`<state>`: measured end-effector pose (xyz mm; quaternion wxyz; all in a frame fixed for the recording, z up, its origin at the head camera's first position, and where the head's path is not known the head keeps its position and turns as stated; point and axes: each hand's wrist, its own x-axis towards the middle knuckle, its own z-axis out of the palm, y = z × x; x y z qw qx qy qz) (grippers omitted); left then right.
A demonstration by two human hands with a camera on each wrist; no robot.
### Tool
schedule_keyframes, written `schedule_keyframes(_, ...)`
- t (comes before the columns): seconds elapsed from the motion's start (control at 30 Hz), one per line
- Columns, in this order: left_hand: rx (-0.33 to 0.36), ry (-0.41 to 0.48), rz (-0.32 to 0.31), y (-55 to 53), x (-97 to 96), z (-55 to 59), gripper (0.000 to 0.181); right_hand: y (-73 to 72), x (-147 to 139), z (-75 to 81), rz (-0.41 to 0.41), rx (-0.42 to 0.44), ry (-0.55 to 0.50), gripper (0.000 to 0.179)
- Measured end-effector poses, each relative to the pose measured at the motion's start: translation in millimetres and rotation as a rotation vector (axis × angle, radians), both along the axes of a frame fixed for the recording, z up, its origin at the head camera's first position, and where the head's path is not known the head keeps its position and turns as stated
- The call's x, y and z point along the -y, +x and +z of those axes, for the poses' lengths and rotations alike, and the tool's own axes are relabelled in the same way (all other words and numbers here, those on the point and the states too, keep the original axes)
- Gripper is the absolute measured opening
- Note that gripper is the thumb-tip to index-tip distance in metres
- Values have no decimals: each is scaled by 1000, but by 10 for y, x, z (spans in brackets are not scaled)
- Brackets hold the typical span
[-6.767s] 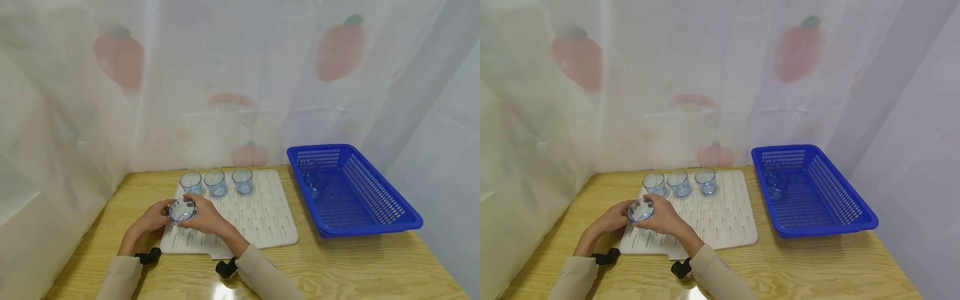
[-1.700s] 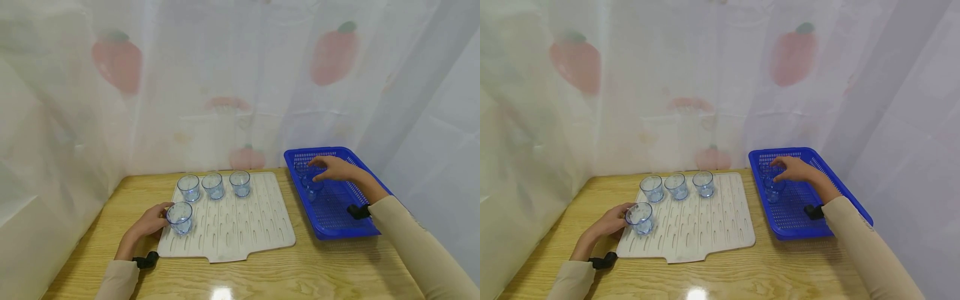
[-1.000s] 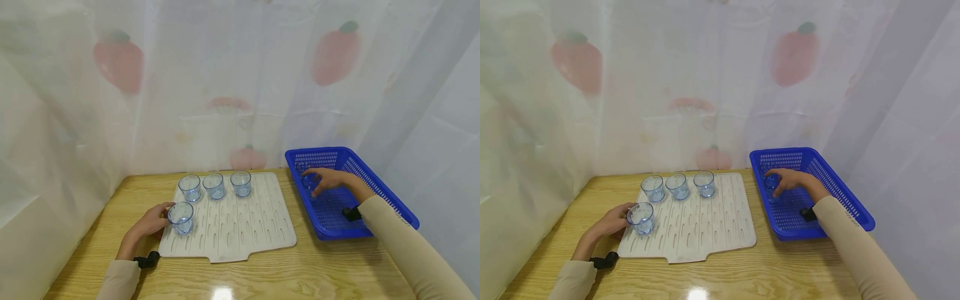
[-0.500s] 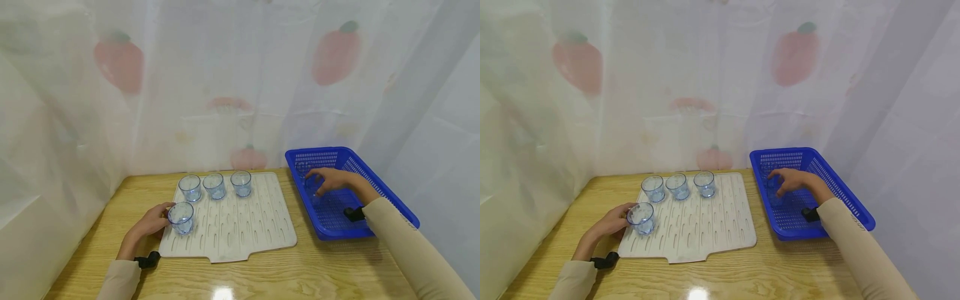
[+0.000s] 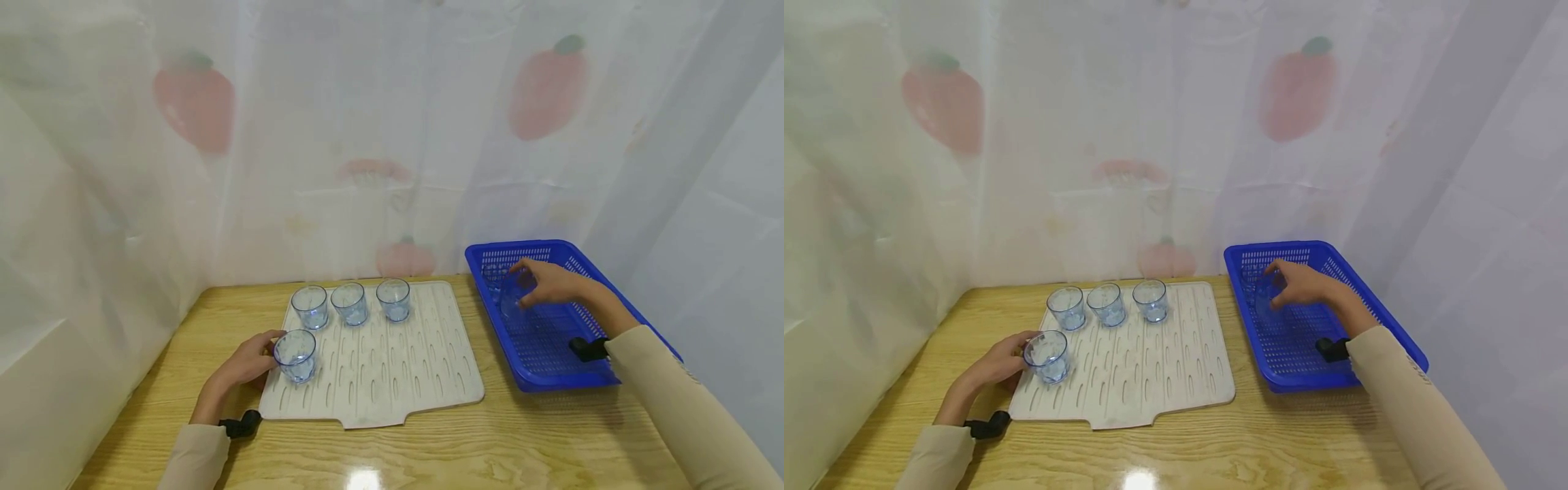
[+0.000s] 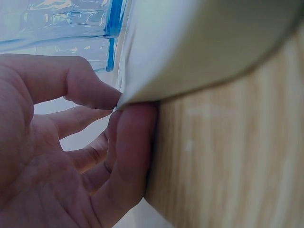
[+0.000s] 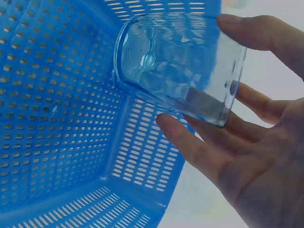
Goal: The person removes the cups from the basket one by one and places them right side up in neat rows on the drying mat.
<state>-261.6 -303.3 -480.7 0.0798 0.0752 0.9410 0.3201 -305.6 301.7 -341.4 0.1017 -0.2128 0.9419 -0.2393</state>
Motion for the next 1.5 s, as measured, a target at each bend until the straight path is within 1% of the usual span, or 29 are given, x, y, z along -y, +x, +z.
schedule_keyframes(0.17,13,25,5,2,-2,-8,69,17,-21,38,-8,-62,-30,75)
schedule_keyframes(0.3,9,25,6,-7,-4,-21,69,53,-34,59,-7,-101,-64,75)
schedule_keyframes(0.53,14,14,9,-29,-6,-27,70,130,-49,86,-24,-140,-99,75)
schedule_keyframes(0.67,19,35,11,-22,-2,-32,69,176,-20,118,-37,-161,-98,75)
schedule_keyframes(0.8,36,60,21,-15,-9,-37,69,224,15,167,-56,-172,-112,76)
schedule_keyframes(0.93,42,60,30,-15,-17,-36,69,266,42,210,-77,-174,-131,78)
schedule_keyframes(1.13,29,42,30,-23,-20,-37,70,314,74,251,-98,-162,-178,80)
schedule_keyframes(1.27,9,34,23,-25,-20,-35,69,359,111,282,-101,-162,-190,80)
schedule_keyframes(1.5,4,30,14,-31,-18,-36,69,445,160,325,-103,-188,-215,78)
